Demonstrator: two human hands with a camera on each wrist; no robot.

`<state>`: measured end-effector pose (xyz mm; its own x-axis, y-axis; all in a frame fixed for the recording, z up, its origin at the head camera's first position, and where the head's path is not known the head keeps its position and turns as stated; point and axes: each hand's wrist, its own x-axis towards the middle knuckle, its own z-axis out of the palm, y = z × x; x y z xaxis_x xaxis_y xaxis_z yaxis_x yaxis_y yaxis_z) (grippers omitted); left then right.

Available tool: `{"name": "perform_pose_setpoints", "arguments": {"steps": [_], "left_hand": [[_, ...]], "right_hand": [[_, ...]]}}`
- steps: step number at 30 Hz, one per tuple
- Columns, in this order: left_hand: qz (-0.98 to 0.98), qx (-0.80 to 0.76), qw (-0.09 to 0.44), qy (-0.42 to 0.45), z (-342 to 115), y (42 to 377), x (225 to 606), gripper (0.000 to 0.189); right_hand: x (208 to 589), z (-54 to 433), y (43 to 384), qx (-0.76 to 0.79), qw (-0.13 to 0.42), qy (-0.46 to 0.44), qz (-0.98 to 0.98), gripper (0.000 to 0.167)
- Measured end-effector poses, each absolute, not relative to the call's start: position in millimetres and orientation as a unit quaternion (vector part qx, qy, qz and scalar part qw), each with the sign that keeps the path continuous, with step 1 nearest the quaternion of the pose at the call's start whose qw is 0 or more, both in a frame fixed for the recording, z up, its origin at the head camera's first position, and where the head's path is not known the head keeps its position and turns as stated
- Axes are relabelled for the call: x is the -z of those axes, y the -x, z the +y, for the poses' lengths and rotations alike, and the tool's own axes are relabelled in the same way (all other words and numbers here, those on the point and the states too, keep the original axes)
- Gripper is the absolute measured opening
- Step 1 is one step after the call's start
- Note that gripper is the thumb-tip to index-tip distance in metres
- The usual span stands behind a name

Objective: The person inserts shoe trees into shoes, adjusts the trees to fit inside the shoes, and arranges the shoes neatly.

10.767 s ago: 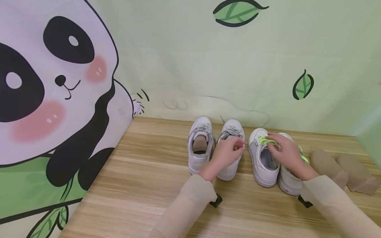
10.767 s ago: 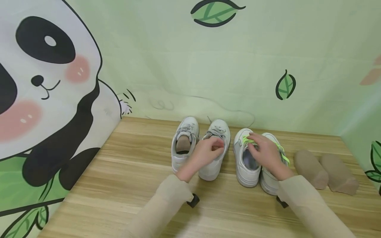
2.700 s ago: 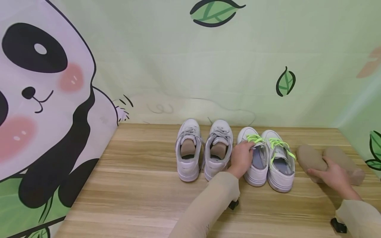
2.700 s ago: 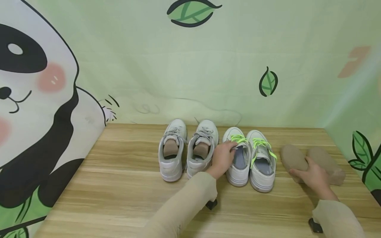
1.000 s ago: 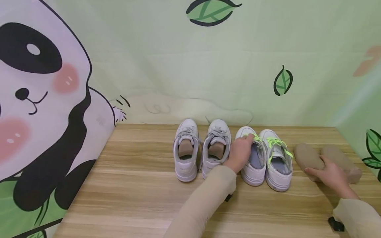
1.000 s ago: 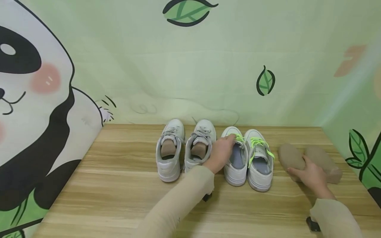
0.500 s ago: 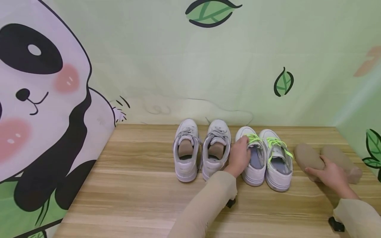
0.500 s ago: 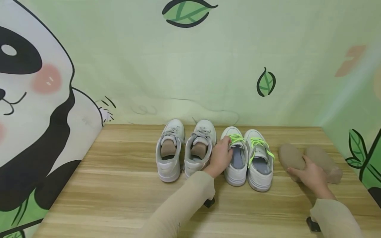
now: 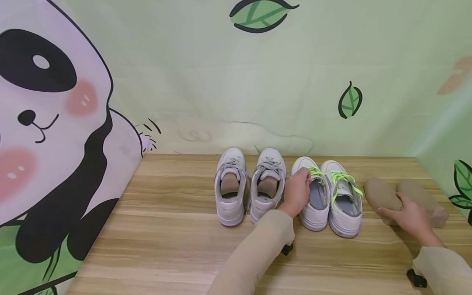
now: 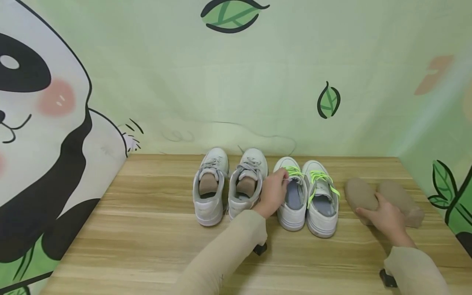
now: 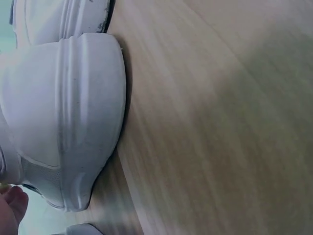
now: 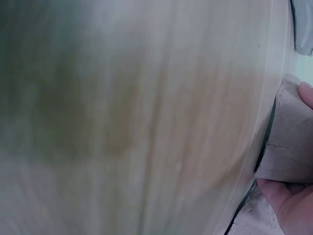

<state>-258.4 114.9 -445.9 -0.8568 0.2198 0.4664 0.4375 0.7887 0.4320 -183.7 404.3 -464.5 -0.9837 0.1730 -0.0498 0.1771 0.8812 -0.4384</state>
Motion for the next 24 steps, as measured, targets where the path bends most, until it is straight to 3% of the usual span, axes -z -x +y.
{"name": "perform_pose_setpoints", "arguments": {"steps": [6, 24], "left_hand": [[-0.933, 0.279, 0.167, 0.153, 114.9, 258.2, 441.2, 0.009], [-0.924, 0.334, 0.149, 0.112, 118.7, 260.9, 440.8, 0.007]], "right_hand": [[465.5, 405.4, 184.0, 0.222, 0.007, -0.086, 0.971, 0.094], [462.8, 403.4, 183.0, 0.224, 0.005, -0.093, 0.97, 0.094]]}}
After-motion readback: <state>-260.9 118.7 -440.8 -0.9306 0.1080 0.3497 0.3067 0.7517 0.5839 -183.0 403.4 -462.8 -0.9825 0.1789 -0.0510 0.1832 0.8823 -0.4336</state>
